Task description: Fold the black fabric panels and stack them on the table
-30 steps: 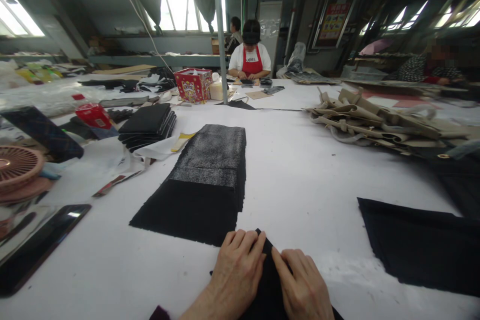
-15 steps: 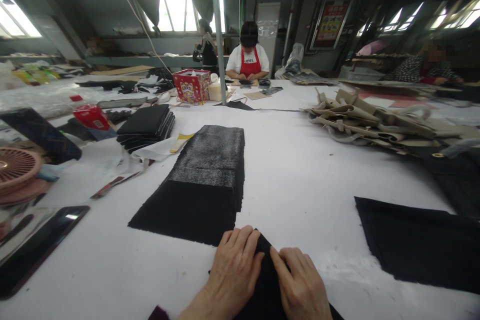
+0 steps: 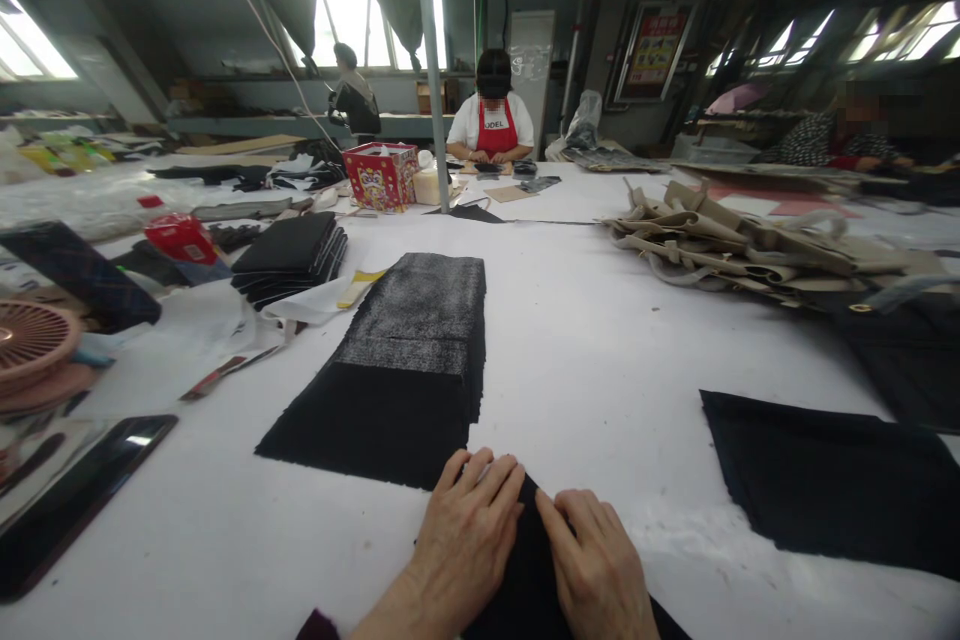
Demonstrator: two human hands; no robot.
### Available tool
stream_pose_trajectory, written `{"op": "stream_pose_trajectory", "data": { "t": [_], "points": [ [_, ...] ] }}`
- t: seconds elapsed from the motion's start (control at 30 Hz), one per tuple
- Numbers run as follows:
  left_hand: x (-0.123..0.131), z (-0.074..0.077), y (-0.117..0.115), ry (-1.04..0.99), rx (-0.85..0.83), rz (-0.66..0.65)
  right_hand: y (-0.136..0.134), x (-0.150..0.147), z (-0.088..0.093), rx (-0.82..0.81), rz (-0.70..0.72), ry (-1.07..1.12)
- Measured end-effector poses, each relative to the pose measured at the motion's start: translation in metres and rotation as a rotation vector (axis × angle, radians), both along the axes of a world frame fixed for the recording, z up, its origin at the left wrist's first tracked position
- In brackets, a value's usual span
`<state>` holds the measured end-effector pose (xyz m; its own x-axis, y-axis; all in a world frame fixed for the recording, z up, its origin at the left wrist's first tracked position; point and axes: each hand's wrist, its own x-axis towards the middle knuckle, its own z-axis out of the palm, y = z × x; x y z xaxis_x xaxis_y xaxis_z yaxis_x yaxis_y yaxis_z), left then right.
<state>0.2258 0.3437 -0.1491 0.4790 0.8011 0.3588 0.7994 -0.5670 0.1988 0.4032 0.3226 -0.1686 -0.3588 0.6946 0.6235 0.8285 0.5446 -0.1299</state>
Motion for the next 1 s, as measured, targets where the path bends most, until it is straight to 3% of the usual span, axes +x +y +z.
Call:
{"op": "stream_pose_trajectory", "data": {
  "t": [0.23, 0.43, 0.63, 0.87, 1.0],
  "points": [
    [-0.002, 0.003, 0.008, 0.083, 0.049, -0.043, -0.001, 0.0, -0.002, -0.041, -0.028, 0.007],
    [-0.005, 0.006, 0.019, 0.262, 0.111, -0.163, 0.0, 0.002, -0.004, -0.094, -0.077, 0.045],
    [-0.009, 0.002, 0.014, 0.257, 0.116, -0.097, -0.002, 0.005, -0.005, -0.122, -0.066, 0.082],
    [-0.008, 0.025, 0.039, 0.345, 0.113, -0.199, 0.011, 0.0, 0.003, -0.219, -0.138, 0.119],
    [-0.001, 0.03, 0.041, 0.373, 0.095, -0.211, 0.013, 0.0, 0.003, -0.224, -0.138, 0.161]
  ]
}}
